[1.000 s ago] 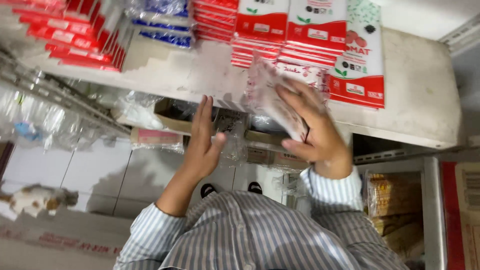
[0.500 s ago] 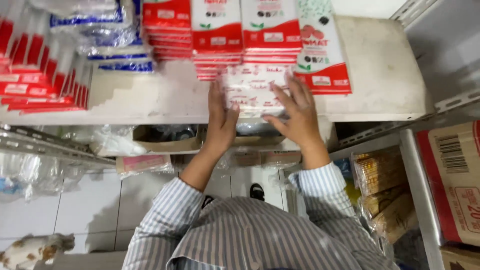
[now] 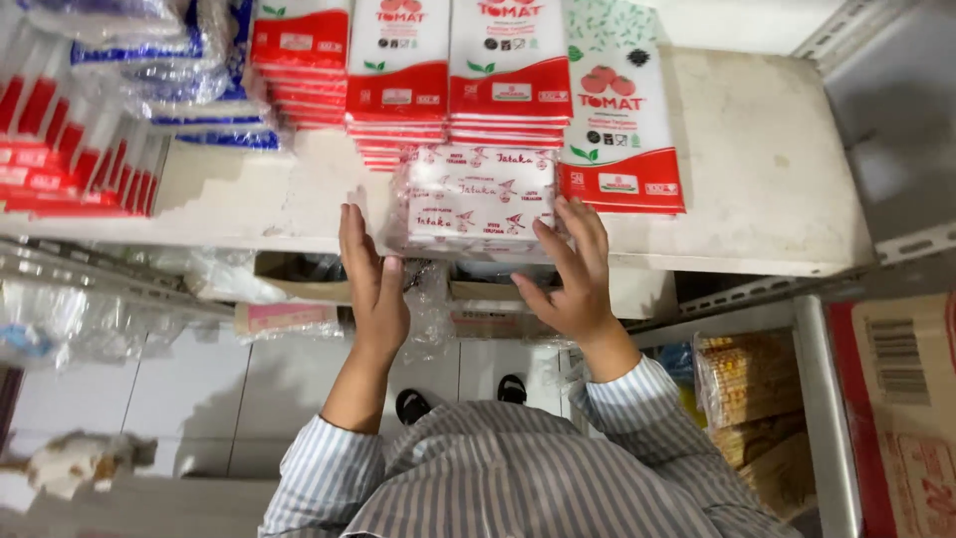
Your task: The person repeatedly picks up packages of plastic bags from a shelf, inspects them, and places them into a pink basket.
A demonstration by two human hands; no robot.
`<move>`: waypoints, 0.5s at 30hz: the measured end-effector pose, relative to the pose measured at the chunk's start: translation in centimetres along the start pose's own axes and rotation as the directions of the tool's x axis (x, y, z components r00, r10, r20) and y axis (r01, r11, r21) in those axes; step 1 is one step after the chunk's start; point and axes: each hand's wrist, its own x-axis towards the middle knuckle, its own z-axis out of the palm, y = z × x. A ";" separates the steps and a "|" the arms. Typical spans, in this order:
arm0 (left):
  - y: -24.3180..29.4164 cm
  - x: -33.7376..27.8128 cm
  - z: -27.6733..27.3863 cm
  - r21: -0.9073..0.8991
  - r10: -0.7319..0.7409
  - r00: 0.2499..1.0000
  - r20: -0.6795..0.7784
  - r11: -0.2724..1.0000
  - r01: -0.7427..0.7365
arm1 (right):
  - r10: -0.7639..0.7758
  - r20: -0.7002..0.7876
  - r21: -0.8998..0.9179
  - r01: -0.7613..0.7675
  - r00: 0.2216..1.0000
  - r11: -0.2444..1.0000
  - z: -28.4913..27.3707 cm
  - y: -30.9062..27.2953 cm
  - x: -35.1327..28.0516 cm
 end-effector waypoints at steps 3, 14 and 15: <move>1.5 -2.2 0.2 0.065 0.024 0.996 -0.082 0.998 -0.019 | -0.086 -0.025 0.117 0.089 0.996 0.989 -0.2 0.8 -0.9; 4.8 -14.6 -0.7 0.442 0.042 0.910 -0.414 0.883 0.161 | -0.382 -0.016 0.493 0.339 0.924 0.801 3.8 -0.5 -3.1; 5.2 -15.1 -1.1 0.435 0.064 0.891 -0.450 0.887 0.156 | -0.397 -0.017 0.532 0.345 0.918 0.773 4.0 -1.5 -3.1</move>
